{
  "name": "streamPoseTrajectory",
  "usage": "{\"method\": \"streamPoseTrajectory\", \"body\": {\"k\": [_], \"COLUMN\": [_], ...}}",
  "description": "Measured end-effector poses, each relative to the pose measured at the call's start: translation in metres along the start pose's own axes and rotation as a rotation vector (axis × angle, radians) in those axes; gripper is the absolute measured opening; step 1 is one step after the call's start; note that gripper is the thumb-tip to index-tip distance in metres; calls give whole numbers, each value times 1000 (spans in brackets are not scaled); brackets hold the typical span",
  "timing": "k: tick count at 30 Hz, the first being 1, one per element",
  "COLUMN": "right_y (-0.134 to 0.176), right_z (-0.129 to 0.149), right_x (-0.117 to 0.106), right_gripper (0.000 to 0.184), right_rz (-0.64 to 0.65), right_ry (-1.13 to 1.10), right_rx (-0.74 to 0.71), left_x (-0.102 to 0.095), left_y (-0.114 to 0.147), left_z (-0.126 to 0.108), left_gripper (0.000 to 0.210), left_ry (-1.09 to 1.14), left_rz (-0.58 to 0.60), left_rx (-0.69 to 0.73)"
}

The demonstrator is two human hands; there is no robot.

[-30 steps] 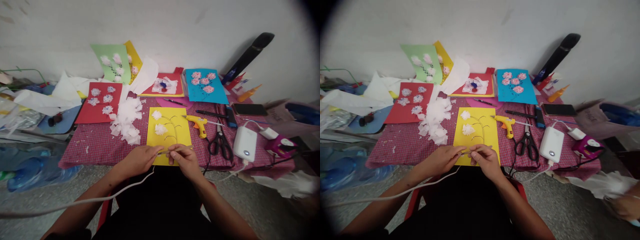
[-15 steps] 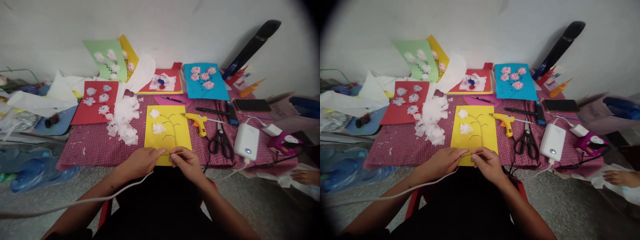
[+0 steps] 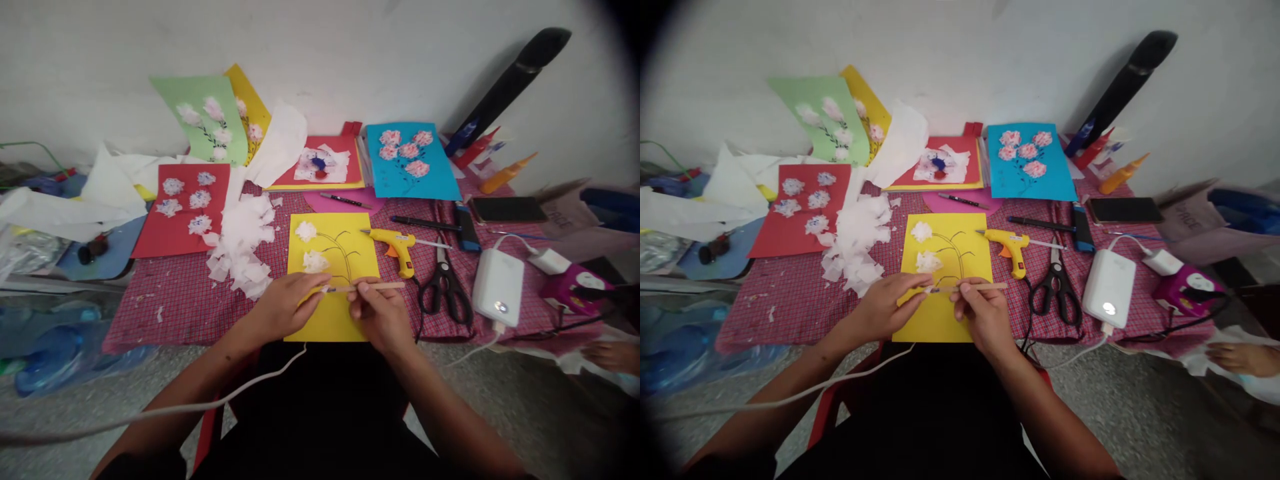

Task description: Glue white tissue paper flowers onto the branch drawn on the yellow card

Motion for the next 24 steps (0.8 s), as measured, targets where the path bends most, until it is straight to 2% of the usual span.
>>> {"method": "streamPoseTrajectory", "body": {"k": [3,4,7,10,13,18,24], "right_y": [-16,-22,-38,-54,-69,-89,-102], "right_z": [12,17,31,41,45,43,39], "right_x": [-6,-9,-16,-19,-20,-14,-4], "right_gripper": [17,17,15,13,16,25,30], "right_rz": [-59,-77,-93,-73,-65,-19,39], "right_ry": [-29,-12,104,257,377,579,648], "right_rx": [-12,-34,-116,-161,-143,-70,-32], "left_x": [-14,-16,-13,-4,2,1,0], "left_y": [-19,-27,-49,-64,-71,-69,-63], "left_z": [27,35,56,65,65,68,74], "left_gripper": [32,33,37,38,37,31,30], "left_ry": [47,36,-40,-148,-212,-164,-85], "left_rz": [-86,-64,96,271,349,336,292], "left_rx": [-82,-91,-85,-113,-131,-117,-78]}}
Point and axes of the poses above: each hand's wrist, its own y-axis away from the middle knuckle, its own x-axis out of the palm, z = x × y, the point moved 4 cm from there along -y, towards the middle knuckle, and after that the axes turned 9 degrees about z, right-handed, at the moved point
